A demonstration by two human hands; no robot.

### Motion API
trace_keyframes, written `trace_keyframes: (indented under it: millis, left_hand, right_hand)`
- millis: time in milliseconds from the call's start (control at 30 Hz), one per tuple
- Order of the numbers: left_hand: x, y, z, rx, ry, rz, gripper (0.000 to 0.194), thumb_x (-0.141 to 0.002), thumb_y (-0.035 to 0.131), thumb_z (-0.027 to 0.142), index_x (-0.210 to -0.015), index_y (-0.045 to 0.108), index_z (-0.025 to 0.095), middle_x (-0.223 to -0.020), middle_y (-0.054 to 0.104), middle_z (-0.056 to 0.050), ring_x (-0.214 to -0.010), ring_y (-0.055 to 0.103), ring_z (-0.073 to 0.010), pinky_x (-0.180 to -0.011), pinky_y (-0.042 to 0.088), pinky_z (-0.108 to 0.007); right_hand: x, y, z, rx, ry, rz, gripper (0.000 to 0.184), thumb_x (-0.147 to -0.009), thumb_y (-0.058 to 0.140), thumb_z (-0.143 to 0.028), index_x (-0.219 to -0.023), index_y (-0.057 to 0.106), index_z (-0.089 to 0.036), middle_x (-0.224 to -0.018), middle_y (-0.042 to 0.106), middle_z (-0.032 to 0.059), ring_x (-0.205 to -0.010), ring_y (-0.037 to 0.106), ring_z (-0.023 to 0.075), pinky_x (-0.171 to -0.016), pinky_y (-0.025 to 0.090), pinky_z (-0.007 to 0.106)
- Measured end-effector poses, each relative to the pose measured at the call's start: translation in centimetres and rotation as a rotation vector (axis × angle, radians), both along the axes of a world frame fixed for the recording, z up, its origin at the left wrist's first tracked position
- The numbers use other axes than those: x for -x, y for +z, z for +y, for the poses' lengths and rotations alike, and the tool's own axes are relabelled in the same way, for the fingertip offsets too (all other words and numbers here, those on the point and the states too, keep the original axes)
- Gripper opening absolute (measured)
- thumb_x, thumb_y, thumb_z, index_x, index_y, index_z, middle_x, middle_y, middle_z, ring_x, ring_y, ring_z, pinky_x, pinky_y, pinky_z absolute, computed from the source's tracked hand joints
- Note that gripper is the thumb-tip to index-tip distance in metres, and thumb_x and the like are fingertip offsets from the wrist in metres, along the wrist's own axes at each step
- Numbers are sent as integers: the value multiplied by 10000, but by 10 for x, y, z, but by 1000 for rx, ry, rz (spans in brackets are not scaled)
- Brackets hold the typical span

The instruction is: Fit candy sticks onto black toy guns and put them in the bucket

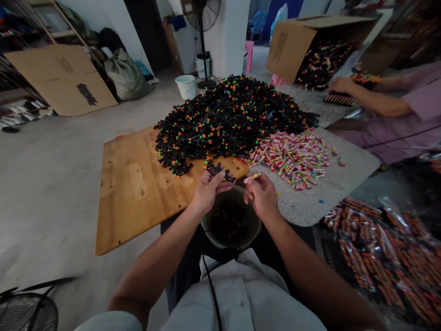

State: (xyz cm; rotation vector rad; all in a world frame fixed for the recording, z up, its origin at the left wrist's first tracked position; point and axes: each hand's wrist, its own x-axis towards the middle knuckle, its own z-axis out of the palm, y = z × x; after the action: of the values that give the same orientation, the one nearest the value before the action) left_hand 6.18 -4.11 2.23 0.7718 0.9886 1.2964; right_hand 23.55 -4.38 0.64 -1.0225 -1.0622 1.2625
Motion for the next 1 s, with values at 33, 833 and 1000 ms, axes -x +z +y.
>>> trace_keyframes:
  millis: [33,833,1000]
  left_hand:
    - [-1,0,-1,-4,-5,1,525,-851,851,447,-1217,587,179,-1073,806,-90,-890,812,-222,-803,665,-340]
    - [-9,2,-7,-52,12,40,581,-776,898,521,-1130,610,161,-1028,798,-78,-822,790,-196,-793,656,-347]
    - [-11,0,-8,-41,42,49,582,-764,900,535,-1113,619,164,-1026,792,-74,-789,778,-184,-781,655,-350]
  right_hand:
    - [1,0,0,10,26,68,214,-889,708,-393,-935,542,-266,-601,542,-88,-434,446,117,-428,428,268]
    - [8,-3,-5,17,85,258,259,-917,746,-440,-1022,629,-234,-745,709,-32,-479,576,110,-434,420,242]
    - [7,-2,-12,-47,68,111,263,-956,723,-459,-1045,622,-233,-757,714,-26,-496,598,120,-469,454,263]
